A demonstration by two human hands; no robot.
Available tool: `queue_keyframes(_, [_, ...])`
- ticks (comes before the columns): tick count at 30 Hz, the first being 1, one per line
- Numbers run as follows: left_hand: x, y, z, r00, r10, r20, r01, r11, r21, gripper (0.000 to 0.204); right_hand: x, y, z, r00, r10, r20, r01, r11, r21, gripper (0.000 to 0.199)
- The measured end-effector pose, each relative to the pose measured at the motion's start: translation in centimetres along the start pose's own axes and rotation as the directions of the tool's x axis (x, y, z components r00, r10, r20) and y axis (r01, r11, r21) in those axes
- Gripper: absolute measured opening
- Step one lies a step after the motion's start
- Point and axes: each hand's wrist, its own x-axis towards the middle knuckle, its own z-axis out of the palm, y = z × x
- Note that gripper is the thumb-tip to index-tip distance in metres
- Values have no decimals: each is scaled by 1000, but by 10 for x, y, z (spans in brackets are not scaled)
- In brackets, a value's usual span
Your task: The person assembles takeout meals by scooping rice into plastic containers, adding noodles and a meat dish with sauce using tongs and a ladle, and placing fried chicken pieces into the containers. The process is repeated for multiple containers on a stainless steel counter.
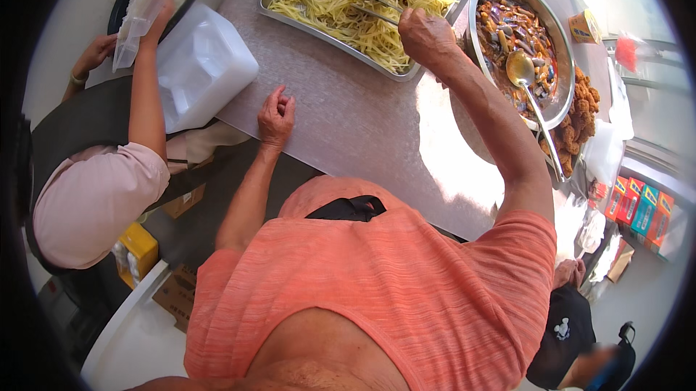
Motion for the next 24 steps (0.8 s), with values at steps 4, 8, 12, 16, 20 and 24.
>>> queue_keyframes(4, [-2, -2, -3, 1000, -11, -5, 11, 1000, 17, 32, 28, 13, -44, 995, 81, 53, -85, 992, 91, 29])
queue_keyframes(8, [-4, -5, -3, 999, -32, 2, 32, 999, 16, 33, 85, 0, -69, 999, -8, -36, 8, 1000, 13, 21])
queue_keyframes(12, [-2, -2, -3, 999, -30, -12, 29, 1000, -10, 33, 170, 2, -53, 991, -137, -3, 134, 972, -192, 17])
queue_keyframes(16, [-2, 0, -5, 999, -32, -14, 32, 999, -2, 32, 224, 12, -22, 890, -450, -73, 413, 864, -287, 16])
queue_keyframes(20, [-5, -1, -3, 997, -76, -10, 76, 997, -22, 31, 224, 15, -7, 775, -632, -22, 585, 730, -354, 16])
queue_keyframes(24, [-3, -2, -5, 999, -30, -32, 30, 999, 11, 31, 163, -8, -33, 876, -472, 95, 481, 845, -235, 12])
